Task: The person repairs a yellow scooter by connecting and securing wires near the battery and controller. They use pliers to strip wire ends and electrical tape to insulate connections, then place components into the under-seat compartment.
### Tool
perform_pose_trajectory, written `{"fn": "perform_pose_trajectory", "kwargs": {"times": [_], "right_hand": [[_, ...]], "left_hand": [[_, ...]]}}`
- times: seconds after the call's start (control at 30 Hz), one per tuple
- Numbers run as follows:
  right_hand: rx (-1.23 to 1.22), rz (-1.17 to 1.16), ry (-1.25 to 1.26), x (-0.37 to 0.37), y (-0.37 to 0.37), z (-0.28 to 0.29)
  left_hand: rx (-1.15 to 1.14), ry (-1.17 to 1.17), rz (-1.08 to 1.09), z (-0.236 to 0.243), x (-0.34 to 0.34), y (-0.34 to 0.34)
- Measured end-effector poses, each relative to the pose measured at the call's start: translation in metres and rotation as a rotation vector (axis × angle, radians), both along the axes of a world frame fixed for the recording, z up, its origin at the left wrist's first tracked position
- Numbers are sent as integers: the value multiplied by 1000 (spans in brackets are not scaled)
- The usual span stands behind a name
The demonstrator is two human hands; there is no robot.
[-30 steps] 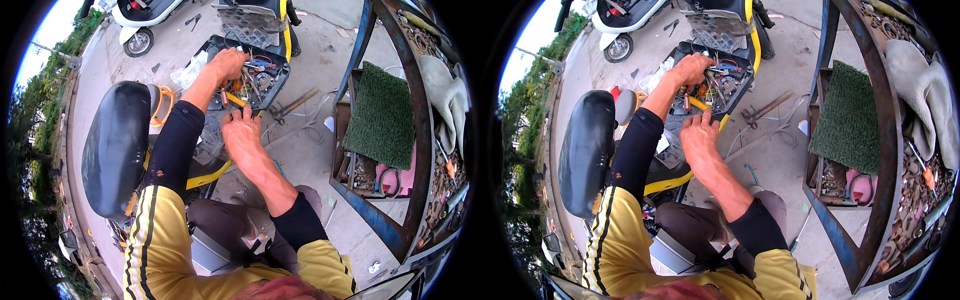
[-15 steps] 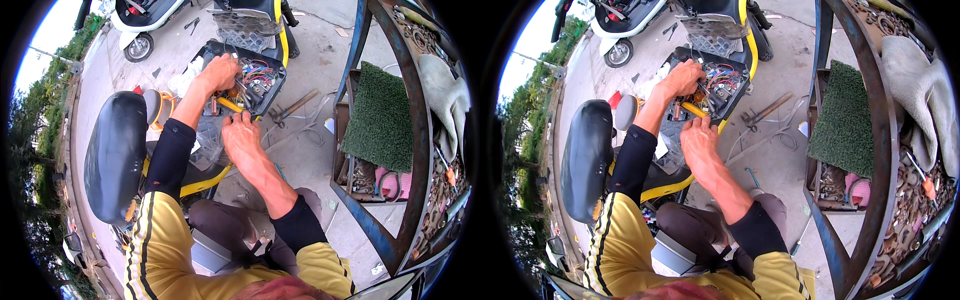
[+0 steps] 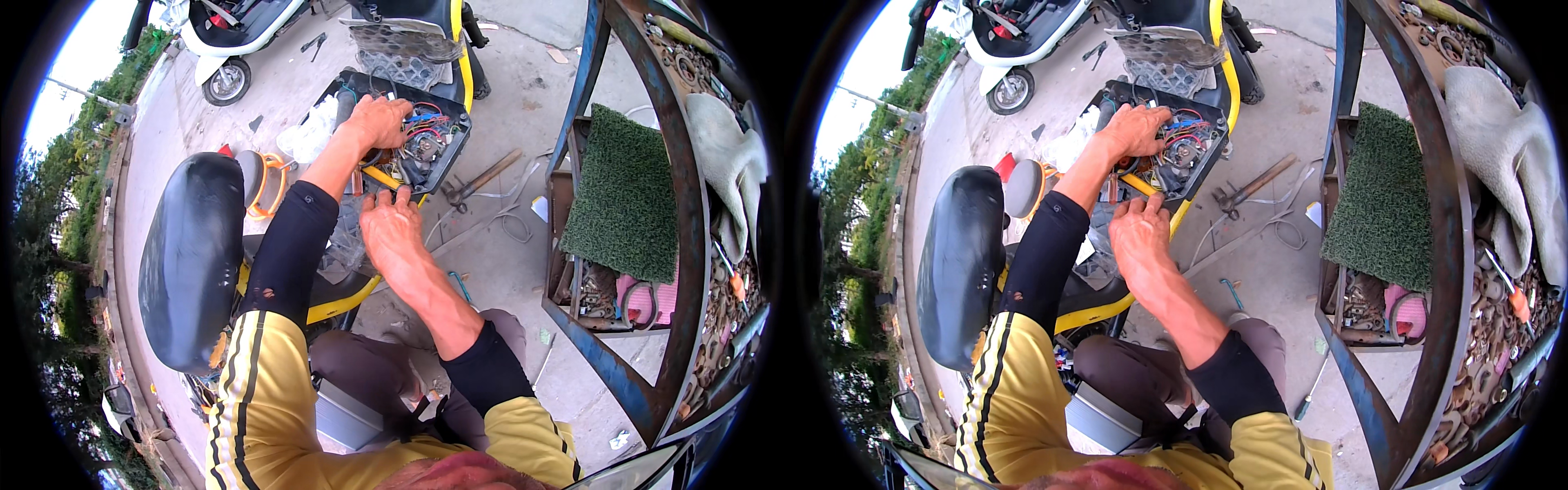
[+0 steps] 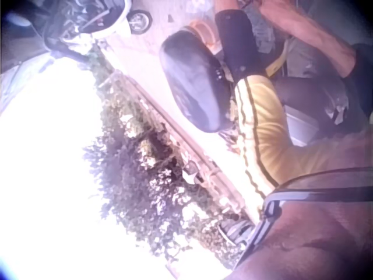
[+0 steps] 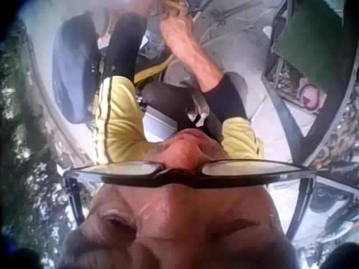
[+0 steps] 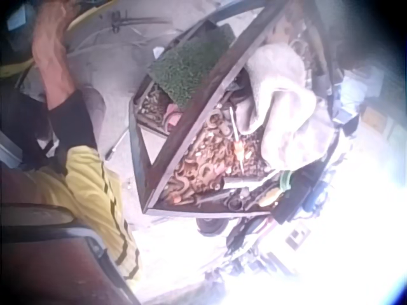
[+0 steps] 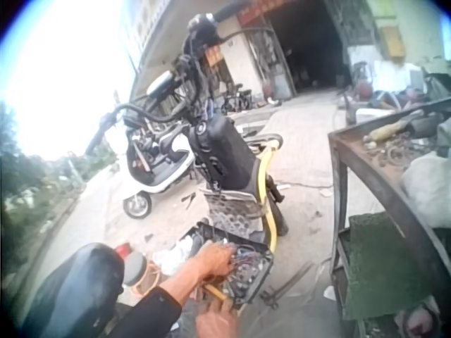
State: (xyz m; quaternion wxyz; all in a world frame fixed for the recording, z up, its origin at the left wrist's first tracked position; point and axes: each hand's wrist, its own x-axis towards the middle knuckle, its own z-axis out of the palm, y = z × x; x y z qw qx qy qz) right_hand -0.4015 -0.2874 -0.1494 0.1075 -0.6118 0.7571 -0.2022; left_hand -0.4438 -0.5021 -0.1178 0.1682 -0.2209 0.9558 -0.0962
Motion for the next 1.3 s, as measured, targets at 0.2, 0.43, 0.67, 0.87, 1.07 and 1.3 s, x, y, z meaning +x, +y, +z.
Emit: {"fn": "perform_pose_trajectory", "kwargs": {"times": [0.2,0.43,0.67,0.87,1.07,1.3], "right_hand": [[-6,-1,-1,-1,1,1],[-4,3,-38,-8,1,-1],[-5,32,-57,-7,4,1],[72,50,-27,-4,5,8],[100,66,-12,-6,7,11],[112,51,-24,-3,3,7]], "left_hand": [[-45,-29,49,-4,4,-7],[-99,14,-61,0,30,-1],[-96,173,-165,1,53,11],[-69,240,-387,-3,58,0],[-16,69,-72,10,28,8],[8,-37,46,2,12,2]]}}
